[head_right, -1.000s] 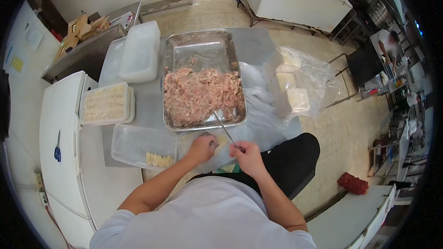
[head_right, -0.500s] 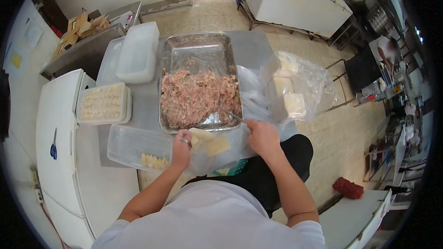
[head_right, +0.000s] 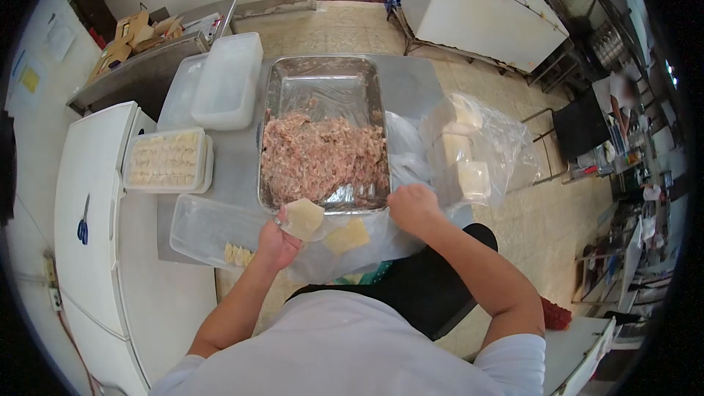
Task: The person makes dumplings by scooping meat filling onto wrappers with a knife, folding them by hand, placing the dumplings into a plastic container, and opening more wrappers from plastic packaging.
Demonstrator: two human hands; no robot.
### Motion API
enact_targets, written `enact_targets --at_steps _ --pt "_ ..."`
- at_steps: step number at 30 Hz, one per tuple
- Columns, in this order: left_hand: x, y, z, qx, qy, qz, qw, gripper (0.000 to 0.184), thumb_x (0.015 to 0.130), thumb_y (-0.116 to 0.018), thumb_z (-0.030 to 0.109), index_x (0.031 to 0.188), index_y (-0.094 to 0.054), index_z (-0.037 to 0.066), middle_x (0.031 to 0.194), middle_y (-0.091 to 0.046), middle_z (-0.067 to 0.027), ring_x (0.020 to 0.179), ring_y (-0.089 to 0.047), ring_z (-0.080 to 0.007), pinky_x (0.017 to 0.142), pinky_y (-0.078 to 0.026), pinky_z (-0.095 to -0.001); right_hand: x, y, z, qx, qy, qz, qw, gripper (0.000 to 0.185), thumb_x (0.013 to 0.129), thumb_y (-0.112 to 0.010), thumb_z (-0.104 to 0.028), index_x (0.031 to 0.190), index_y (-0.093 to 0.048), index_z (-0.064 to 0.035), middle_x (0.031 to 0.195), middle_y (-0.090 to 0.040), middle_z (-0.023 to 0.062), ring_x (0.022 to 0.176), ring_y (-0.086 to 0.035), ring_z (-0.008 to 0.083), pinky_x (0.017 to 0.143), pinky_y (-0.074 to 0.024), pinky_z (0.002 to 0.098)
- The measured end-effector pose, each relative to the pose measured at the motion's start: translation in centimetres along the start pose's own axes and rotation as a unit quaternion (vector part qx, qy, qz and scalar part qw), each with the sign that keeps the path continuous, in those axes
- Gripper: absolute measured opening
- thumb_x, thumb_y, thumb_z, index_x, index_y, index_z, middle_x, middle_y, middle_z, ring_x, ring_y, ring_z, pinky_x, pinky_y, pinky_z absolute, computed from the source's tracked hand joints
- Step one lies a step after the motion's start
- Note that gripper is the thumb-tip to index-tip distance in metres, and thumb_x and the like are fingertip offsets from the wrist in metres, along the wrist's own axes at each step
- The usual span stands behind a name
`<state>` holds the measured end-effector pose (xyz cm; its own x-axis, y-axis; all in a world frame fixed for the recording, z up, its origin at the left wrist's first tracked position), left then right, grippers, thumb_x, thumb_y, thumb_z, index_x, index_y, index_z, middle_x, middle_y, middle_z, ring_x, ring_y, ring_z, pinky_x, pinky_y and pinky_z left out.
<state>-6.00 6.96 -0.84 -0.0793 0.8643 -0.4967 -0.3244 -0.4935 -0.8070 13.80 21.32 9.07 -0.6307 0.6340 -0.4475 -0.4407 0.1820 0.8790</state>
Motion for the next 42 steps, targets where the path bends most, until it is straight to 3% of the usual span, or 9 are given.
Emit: enact_targets --at_steps 6,9,12,15,18,21,25,31,42 --pt "-0.1 -0.5 1.7 -0.014 -0.022 -0.020 0.999 0.043 0.107 -0.045 0.026 0.136 -0.053 -0.005 0.135 -0.063 -0.0168 0.126 -0.060 -0.0305 0.113 -0.043 -0.0452 0.0 0.6 1.4 0.165 -0.023 -0.020 0.986 0.024 0.085 -0.057 -0.011 0.096 -0.077 -0.0063 0.095 -0.075 0.0152 0.091 -0.073 0.0326 0.082 -0.0577 0.0432" --pt "0.6 -0.5 3.0 -0.037 -0.031 -0.033 0.998 0.043 0.106 -0.043 0.025 0.137 -0.052 -0.004 0.136 -0.062 -0.0165 0.127 -0.059 -0.0307 0.114 -0.043 -0.0446 1.6 -2.5 1.1 0.377 0.047 0.014 0.925 0.025 0.086 -0.058 -0.009 0.103 -0.076 -0.0061 0.084 -0.074 0.0134 0.082 -0.072 0.0253 0.078 -0.0565 0.0377" --pt "1.4 0.0 4.4 -0.018 -0.048 -0.007 0.999 0.045 0.106 -0.042 0.027 0.138 -0.052 -0.003 0.137 -0.062 -0.0170 0.128 -0.058 -0.0319 0.114 -0.042 -0.0454 -0.5 -2.9 0.7 0.473 -0.036 -0.048 0.879 0.025 0.090 -0.061 -0.009 0.110 -0.076 -0.0068 0.072 -0.068 0.0112 0.073 -0.065 0.0173 0.073 -0.0531 0.0334" --pt "2.4 -0.2 4.7 -0.004 -0.050 0.008 0.999 0.046 0.106 -0.042 0.029 0.138 -0.052 -0.003 0.138 -0.060 -0.0178 0.129 -0.057 -0.0334 0.115 -0.041 -0.0468 -2.4 -2.5 -0.2 0.584 -0.111 0.025 0.803 0.030 0.095 -0.059 -0.008 0.121 -0.074 -0.0118 0.074 -0.064 0.0094 0.072 -0.059 0.0133 0.070 -0.0506 0.0317" --pt "2.9 -2.4 3.3 -0.011 -0.021 0.020 1.000 0.047 0.108 -0.036 0.029 0.140 -0.050 -0.003 0.139 -0.059 -0.0177 0.129 -0.057 -0.0331 0.114 -0.042 -0.0464 -2.7 -3.0 -2.7 0.673 -0.038 0.172 0.718 0.037 0.096 -0.059 -0.004 0.129 -0.071 -0.0167 0.080 -0.065 0.0107 0.074 -0.061 0.0161 0.068 -0.0498 0.0322" --pt "3.2 -4.9 1.5 -0.055 -0.002 -0.005 0.998 0.048 0.110 -0.030 0.031 0.140 -0.049 -0.002 0.140 -0.058 -0.0177 0.129 -0.056 -0.0334 0.114 -0.042 -0.0465 -4.0 0.1 -5.5 0.578 -0.014 0.295 0.760 0.041 0.095 -0.063 0.000 0.132 -0.069 -0.0154 0.079 -0.060 0.0066 0.074 -0.056 0.0149 0.069 -0.0474 0.0301" --pt "3.0 -8.1 1.3 -0.120 -0.002 -0.039 0.992 0.050 0.111 -0.026 0.034 0.135 -0.052 -0.001 0.133 -0.060 -0.0175 0.125 -0.057 -0.0338 0.114 -0.042 -0.0478 -5.0 1.2 -7.8 0.388 -0.062 0.401 0.827 0.047 0.088 -0.065 0.002 0.130 -0.070 -0.0194 0.080 -0.057 0.0102 0.072 -0.059 0.0280 0.066 -0.0496 0.0387" --pt "5.0 -4.8 4.0 -0.100 -0.085 0.043 0.991 0.048 0.111 -0.031 0.036 0.130 -0.054 -0.001 0.124 -0.062 -0.0151 0.116 -0.060 -0.0319 0.108 -0.046 -0.0492 -7.0 0.5 -6.9 0.347 -0.098 0.319 0.877 0.045 0.087 -0.064 -0.002 0.129 -0.070 -0.0193 0.081 -0.055 0.0111 0.074 -0.059 0.0307 0.064 -0.0493 0.0427" --pt "4.5 -4.9 5.1 -0.090 -0.097 0.062 0.989 0.047 0.111 -0.032 0.036 0.129 -0.055 -0.001 0.115 -0.064 -0.0150 0.109 -0.063 -0.0317 0.102 -0.050 -0.0478 -5.9 4.5 -7.7 0.272 -0.043 0.389 0.879 0.052 0.079 -0.066 0.001 0.126 -0.071 -0.0204 0.082 -0.056 0.0089 0.077 -0.060 0.0290 0.065 -0.0513 0.0415"
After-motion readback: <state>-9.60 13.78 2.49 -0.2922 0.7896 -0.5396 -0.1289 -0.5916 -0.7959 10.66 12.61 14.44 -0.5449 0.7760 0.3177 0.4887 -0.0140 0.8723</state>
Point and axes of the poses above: each hand's wrist, its own x-axis towards the middle knuckle, its own y-axis out of the back of the hand, z = x × y, the point moved 10 cm from there along x, towards the middle knuckle
